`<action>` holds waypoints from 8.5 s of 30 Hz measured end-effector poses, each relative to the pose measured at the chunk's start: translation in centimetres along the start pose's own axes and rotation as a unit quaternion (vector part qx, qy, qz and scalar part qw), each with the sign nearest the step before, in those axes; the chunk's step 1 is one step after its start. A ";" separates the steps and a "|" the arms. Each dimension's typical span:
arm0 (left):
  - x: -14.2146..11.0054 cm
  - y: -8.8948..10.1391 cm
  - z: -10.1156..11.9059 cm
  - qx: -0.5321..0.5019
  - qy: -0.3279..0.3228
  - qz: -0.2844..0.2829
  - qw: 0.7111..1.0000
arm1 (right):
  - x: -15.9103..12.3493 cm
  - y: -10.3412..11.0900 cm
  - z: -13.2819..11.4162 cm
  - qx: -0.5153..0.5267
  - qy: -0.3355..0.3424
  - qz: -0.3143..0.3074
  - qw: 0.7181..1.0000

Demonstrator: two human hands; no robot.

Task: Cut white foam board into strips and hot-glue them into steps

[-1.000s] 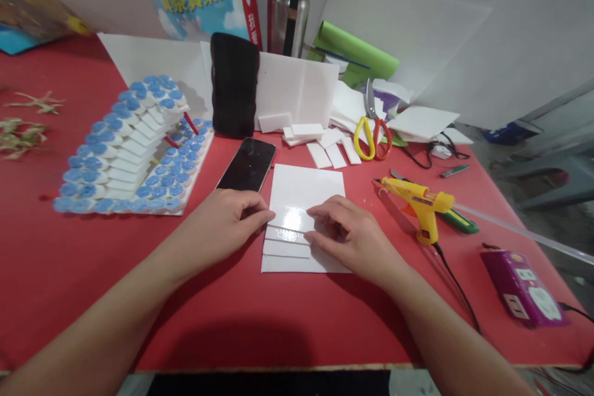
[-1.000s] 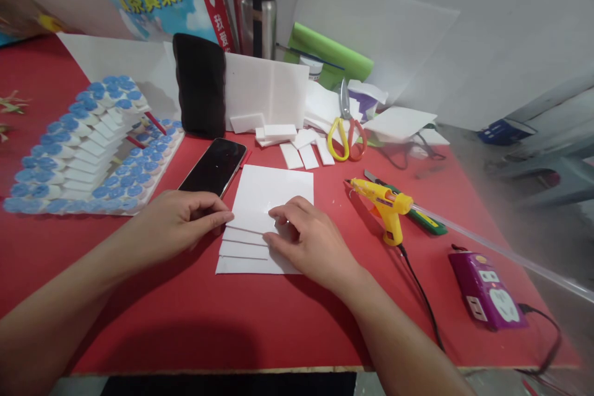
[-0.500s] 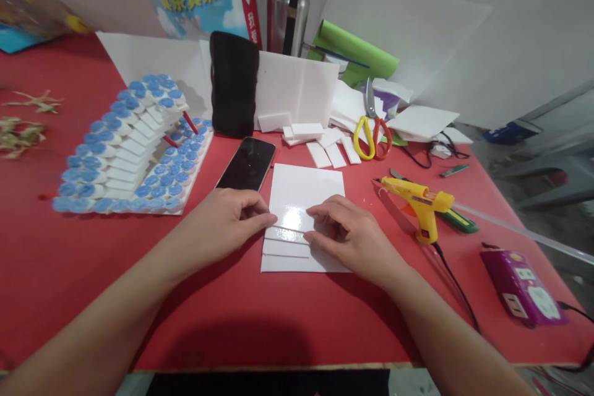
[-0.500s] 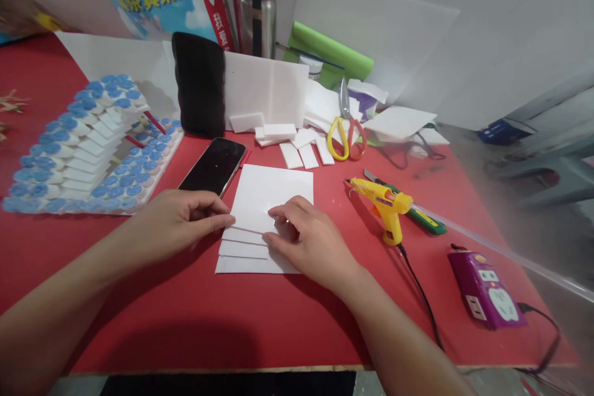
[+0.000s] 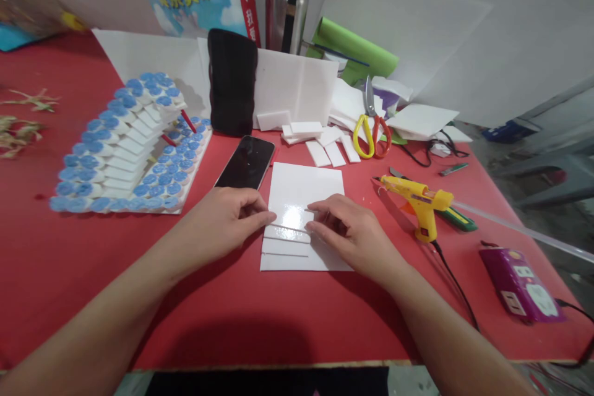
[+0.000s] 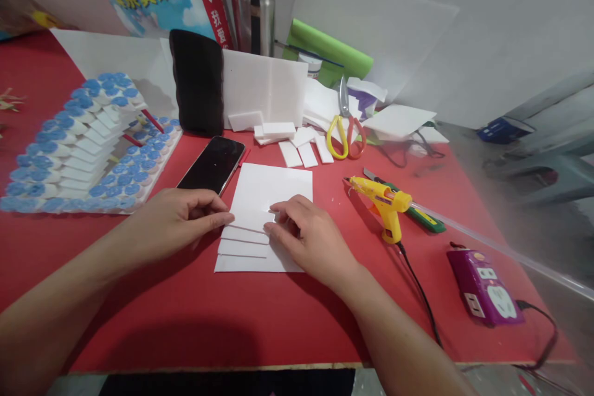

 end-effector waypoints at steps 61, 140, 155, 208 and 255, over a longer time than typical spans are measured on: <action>-0.7 -1.5 -0.7 -0.104 0.088 -0.055 0.989 | -1.1 -2.2 2.6 0.178 -0.302 -0.069 0.934; -1.7 -3.2 -1.0 -0.212 0.183 -0.139 0.950 | -1.4 0.0 3.0 0.161 -0.237 -0.068 0.956; -1.6 -3.5 -0.5 -0.197 0.149 -0.138 0.959 | -1.5 -0.5 2.7 0.150 -0.208 -0.060 0.965; -1.1 -3.6 -0.7 -0.192 0.136 -0.184 0.954 | -0.9 -0.4 2.4 0.090 -0.162 -0.046 0.982; -1.4 -3.0 -1.6 -0.082 0.155 -0.121 0.977 | -0.6 3.1 3.9 -0.140 -0.214 -0.051 0.965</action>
Point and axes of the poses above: each hand's wrist, its own x-axis towards the middle knuckle, its own y-axis out of the back of the hand, z = x × y, the point moved 8 cm from there along x, towards the middle knuckle, and after that the axes turned 9 degrees about z, right-handed, at the moved point
